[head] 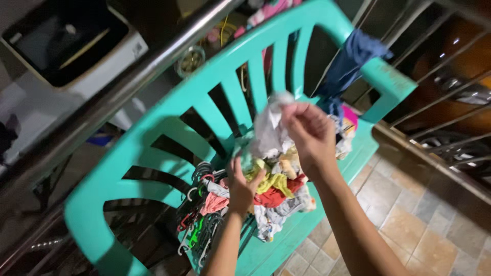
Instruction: The person picks up various garments from a teal plastic chair, places them onto plastic hangers, and hangs them on a metal clothes rack. The person handles a pink top, a brown top, a blue shirt, a red and white shirt, and a striped shirt.
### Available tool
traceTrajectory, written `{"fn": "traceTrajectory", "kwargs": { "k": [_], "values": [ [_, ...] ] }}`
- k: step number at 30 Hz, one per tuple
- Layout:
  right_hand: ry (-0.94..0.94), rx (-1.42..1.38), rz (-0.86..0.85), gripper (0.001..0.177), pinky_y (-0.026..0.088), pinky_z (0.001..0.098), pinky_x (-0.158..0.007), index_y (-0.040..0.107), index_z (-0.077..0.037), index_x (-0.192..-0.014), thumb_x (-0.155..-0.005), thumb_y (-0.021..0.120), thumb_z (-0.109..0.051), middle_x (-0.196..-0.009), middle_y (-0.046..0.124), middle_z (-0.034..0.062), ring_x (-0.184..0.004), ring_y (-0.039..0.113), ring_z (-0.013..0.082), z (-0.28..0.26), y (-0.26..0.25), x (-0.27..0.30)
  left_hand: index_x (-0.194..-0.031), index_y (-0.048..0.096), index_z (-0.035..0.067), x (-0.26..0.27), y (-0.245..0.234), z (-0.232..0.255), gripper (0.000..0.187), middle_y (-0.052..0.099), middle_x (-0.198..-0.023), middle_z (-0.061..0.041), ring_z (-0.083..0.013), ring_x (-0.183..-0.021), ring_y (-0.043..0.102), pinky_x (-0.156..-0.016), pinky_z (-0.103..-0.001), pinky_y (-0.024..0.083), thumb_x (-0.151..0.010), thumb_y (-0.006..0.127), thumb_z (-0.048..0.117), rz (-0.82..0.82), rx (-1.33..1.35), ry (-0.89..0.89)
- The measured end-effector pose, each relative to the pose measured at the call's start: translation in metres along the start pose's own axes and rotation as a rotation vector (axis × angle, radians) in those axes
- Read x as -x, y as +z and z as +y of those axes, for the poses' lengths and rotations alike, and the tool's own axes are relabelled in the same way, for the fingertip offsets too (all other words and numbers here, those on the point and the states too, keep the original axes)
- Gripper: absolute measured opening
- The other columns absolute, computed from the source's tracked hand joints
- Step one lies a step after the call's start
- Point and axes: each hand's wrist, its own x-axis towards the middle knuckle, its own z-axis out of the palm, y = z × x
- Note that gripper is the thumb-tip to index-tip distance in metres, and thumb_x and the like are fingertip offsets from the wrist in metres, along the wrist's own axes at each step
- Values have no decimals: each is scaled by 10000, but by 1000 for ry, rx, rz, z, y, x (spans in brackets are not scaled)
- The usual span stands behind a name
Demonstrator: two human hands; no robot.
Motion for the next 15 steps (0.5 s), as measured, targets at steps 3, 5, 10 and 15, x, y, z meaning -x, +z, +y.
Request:
{"fn": "traceTrajectory", "kwargs": {
  "k": [3, 5, 10, 15],
  "values": [
    [85, -179, -135, 377, 477, 248, -704, 593, -13, -1298, -932, 622, 71, -1243, 630, 15, -912, 614, 90, -93, 28, -6, -1363, 509, 120, -28, -4, 45, 771, 652, -1252, -134, -379, -1155, 586, -938, -438, 489, -731, 909, 309, 136, -362, 415],
    [2, -173, -214, 499, 488, 250, -798, 540, -7, -1435, -950, 611, 85, -1318, 600, 55, -1009, 605, 100, -142, 32, 13, -1326, 549, 128, -41, -18, 71, 661, 722, -1182, -88, -333, -1071, 661, -888, -401, 531, -780, 862, 331, 53, -230, 289],
    [-150, 18, -226, 707, 521, 294, -1002, 358, -31, -1599, -941, 613, 9, -1492, 542, 68, -1238, 618, 163, -201, 3, 33, -1262, 464, 56, -26, -73, 170, 550, 720, -989, -71, -181, -838, 690, -694, -338, 569, -849, 760, 266, -246, 589, -210],
    [212, 487, -411, 946, 584, 339, -875, 154, -213, -1678, -904, 698, -228, -1355, 599, 156, -1085, 703, 204, -192, -24, 131, -1133, 681, 23, 52, -108, 268, 424, 703, -930, -3, -105, -830, 612, -731, -288, 518, -956, 653, 407, -200, 348, -184]
  ]
}}
